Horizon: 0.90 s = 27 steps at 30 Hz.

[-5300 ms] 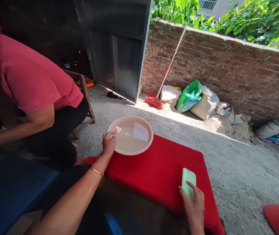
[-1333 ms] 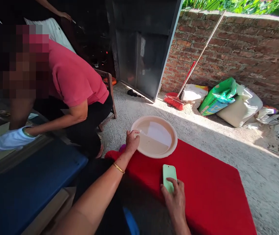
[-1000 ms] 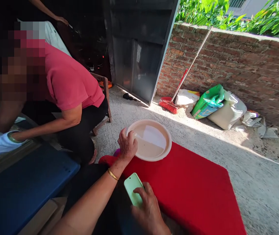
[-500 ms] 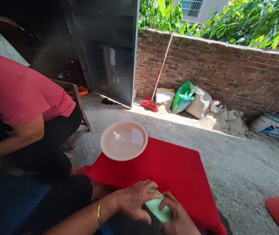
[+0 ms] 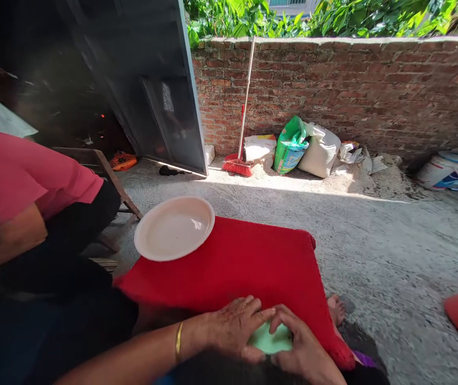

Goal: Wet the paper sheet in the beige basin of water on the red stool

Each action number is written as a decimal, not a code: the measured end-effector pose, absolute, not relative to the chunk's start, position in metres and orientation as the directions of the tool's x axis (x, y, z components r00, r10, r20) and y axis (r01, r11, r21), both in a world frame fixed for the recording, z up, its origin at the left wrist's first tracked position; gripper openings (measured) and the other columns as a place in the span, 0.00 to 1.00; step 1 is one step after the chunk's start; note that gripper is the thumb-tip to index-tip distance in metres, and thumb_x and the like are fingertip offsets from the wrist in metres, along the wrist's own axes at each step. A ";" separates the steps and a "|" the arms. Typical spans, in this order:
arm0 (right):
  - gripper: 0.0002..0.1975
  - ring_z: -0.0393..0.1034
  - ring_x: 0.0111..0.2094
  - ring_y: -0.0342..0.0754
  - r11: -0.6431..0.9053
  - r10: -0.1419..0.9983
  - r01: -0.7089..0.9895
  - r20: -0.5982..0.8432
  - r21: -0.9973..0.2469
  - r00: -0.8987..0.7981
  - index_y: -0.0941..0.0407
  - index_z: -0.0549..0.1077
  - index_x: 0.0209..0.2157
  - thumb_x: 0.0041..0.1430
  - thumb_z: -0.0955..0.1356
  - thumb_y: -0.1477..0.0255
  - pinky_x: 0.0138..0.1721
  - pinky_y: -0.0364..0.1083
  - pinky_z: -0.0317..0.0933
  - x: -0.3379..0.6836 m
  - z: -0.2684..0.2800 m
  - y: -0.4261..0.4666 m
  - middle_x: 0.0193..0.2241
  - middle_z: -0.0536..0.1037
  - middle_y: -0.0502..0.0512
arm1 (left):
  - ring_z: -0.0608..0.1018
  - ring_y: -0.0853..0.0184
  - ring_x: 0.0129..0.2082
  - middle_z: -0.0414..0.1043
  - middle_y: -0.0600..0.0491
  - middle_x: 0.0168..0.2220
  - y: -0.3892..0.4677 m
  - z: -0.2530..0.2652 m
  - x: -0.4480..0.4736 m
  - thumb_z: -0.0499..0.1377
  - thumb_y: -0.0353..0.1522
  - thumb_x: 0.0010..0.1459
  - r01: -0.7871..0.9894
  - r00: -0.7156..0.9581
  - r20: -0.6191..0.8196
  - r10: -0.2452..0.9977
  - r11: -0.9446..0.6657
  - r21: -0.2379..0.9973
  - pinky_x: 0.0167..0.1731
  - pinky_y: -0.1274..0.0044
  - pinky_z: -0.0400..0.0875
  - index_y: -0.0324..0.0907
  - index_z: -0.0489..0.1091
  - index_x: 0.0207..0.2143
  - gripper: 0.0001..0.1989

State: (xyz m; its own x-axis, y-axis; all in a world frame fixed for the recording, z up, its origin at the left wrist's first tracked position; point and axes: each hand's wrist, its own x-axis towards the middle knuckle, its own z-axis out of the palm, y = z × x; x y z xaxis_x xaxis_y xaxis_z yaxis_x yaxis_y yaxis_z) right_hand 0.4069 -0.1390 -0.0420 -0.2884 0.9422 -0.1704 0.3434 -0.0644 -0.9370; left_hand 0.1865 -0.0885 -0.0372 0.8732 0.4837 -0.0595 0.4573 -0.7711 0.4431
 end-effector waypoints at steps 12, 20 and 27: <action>0.28 0.75 0.43 0.63 -0.404 0.641 0.005 -0.278 -0.915 0.716 0.53 0.75 0.37 0.38 0.74 0.49 0.35 0.53 0.71 0.518 -0.105 -0.141 0.39 0.80 0.61 | 0.70 0.50 0.46 0.67 0.38 0.49 -0.052 -0.072 0.361 0.56 0.51 0.58 0.640 0.642 0.053 0.765 -0.573 0.512 0.42 0.62 0.70 0.37 0.64 0.57 0.33; 0.30 0.75 0.44 0.64 -0.415 0.759 0.201 -0.216 -0.887 0.614 0.54 0.77 0.36 0.39 0.72 0.45 0.42 0.56 0.71 0.507 -0.118 -0.128 0.37 0.81 0.60 | 0.71 0.46 0.51 0.65 0.37 0.55 -0.030 -0.059 0.267 0.56 0.45 0.62 0.907 0.268 -0.069 0.961 -0.227 0.355 0.48 0.58 0.67 0.52 0.64 0.65 0.29; 0.26 0.75 0.37 0.62 -0.443 0.762 0.269 -0.200 -0.855 0.616 0.52 0.75 0.32 0.40 0.71 0.46 0.40 0.57 0.70 0.505 -0.113 -0.125 0.31 0.80 0.58 | 0.73 0.48 0.48 0.67 0.38 0.50 -0.038 -0.033 0.137 0.54 0.36 0.64 0.969 -0.196 -0.085 0.977 0.206 0.138 0.45 0.62 0.70 0.48 0.65 0.65 0.26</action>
